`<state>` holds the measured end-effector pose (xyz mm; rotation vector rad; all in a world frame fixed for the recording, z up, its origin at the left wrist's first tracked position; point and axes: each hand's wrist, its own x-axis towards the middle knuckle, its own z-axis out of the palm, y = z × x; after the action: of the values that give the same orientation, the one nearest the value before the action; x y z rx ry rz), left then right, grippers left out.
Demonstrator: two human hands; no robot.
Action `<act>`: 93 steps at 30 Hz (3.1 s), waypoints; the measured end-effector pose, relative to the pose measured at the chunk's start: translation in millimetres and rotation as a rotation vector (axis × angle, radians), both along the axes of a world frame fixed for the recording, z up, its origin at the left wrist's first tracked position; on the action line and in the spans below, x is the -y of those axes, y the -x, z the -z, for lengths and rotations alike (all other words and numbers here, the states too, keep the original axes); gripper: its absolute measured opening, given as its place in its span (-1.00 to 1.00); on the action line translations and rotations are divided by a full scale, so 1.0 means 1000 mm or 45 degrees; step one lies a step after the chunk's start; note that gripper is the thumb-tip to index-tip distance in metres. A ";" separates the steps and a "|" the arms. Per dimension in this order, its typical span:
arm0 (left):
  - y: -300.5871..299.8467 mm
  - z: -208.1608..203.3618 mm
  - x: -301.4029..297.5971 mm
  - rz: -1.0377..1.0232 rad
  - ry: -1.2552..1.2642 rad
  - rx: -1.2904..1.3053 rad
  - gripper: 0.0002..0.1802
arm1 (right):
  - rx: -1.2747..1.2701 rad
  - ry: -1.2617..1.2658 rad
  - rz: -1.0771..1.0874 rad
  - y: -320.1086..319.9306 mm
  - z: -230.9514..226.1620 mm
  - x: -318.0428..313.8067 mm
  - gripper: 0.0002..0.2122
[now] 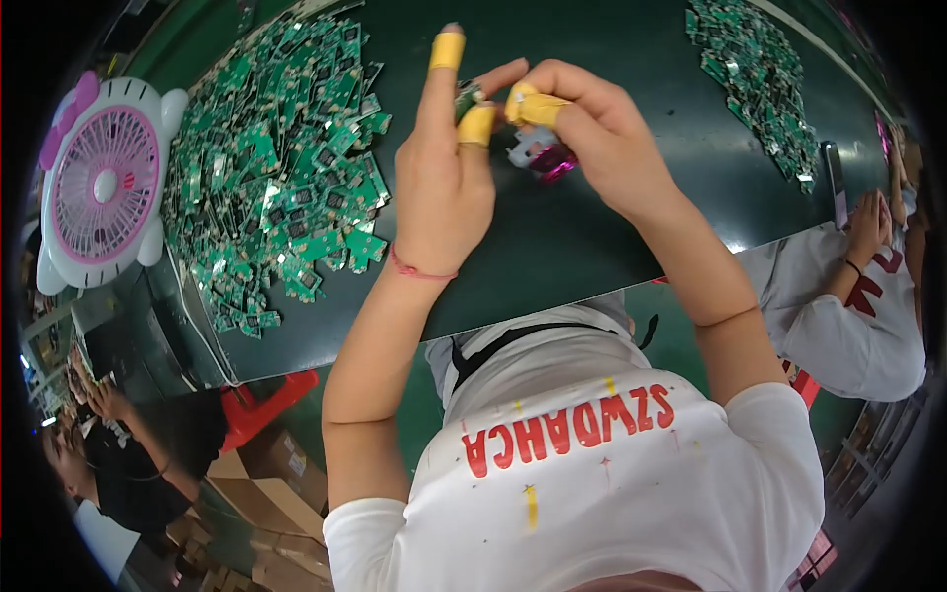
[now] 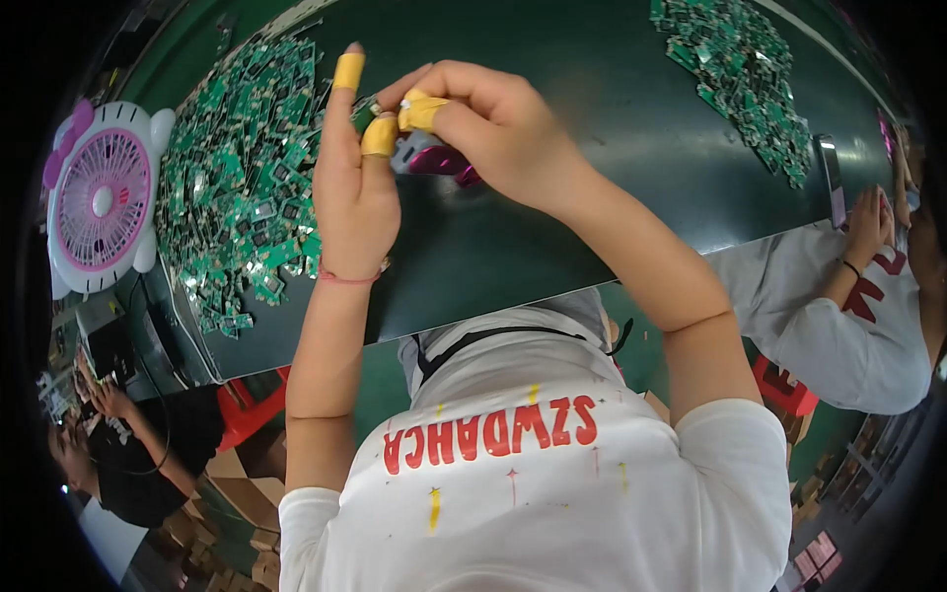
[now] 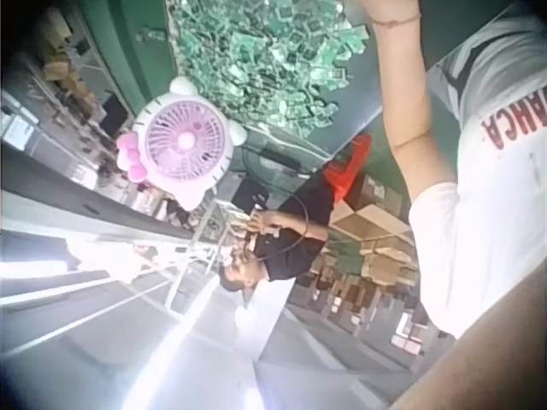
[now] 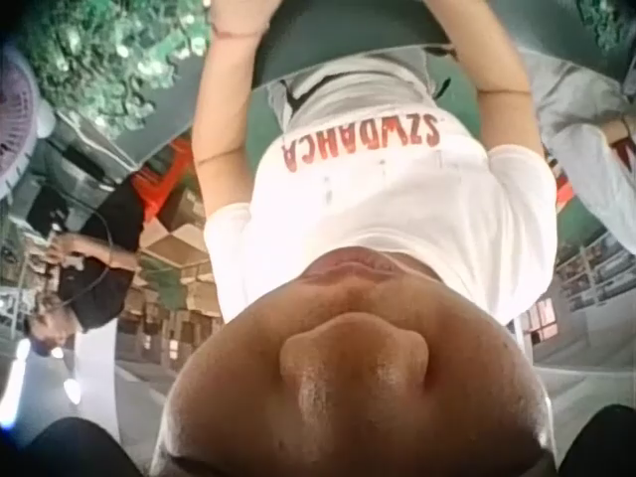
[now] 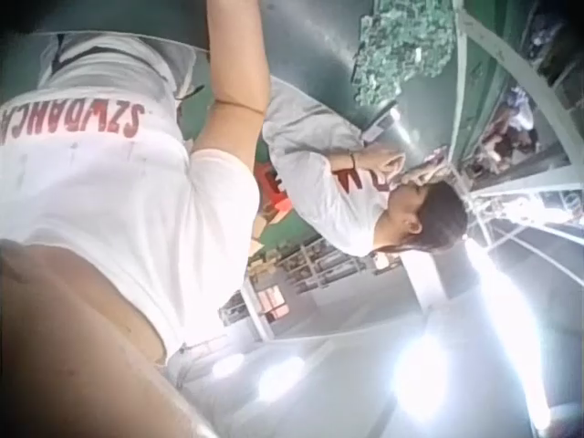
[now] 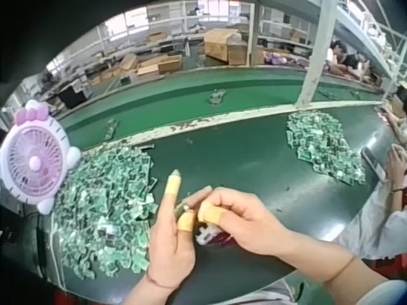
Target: The person assembles electronic circuit boards and batteries into plastic housings by hand.
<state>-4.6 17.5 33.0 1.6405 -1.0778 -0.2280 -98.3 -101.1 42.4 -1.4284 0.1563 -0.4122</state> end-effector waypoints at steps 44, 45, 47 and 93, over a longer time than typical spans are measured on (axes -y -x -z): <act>-0.002 0.014 0.001 0.176 0.171 -0.797 -0.65 | -0.229 -0.108 0.124 0.000 0.010 -0.005 -0.83; -0.001 0.010 0.001 0.152 0.205 -0.671 -0.63 | -0.294 -0.122 0.073 0.002 0.008 -0.005 -0.83; -0.001 0.007 0.003 0.119 0.271 -0.343 -0.58 | -0.315 -0.150 0.065 0.003 0.006 -0.008 -0.82; 0.001 0.018 0.008 0.297 0.199 -1.517 -0.58 | 0.192 1.011 0.516 -0.002 -0.009 -0.003 -0.91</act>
<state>-5.6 9.6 15.1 0.9265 -0.3244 -1.0800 -96.6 -98.0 51.3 -2.1408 0.1679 -0.9877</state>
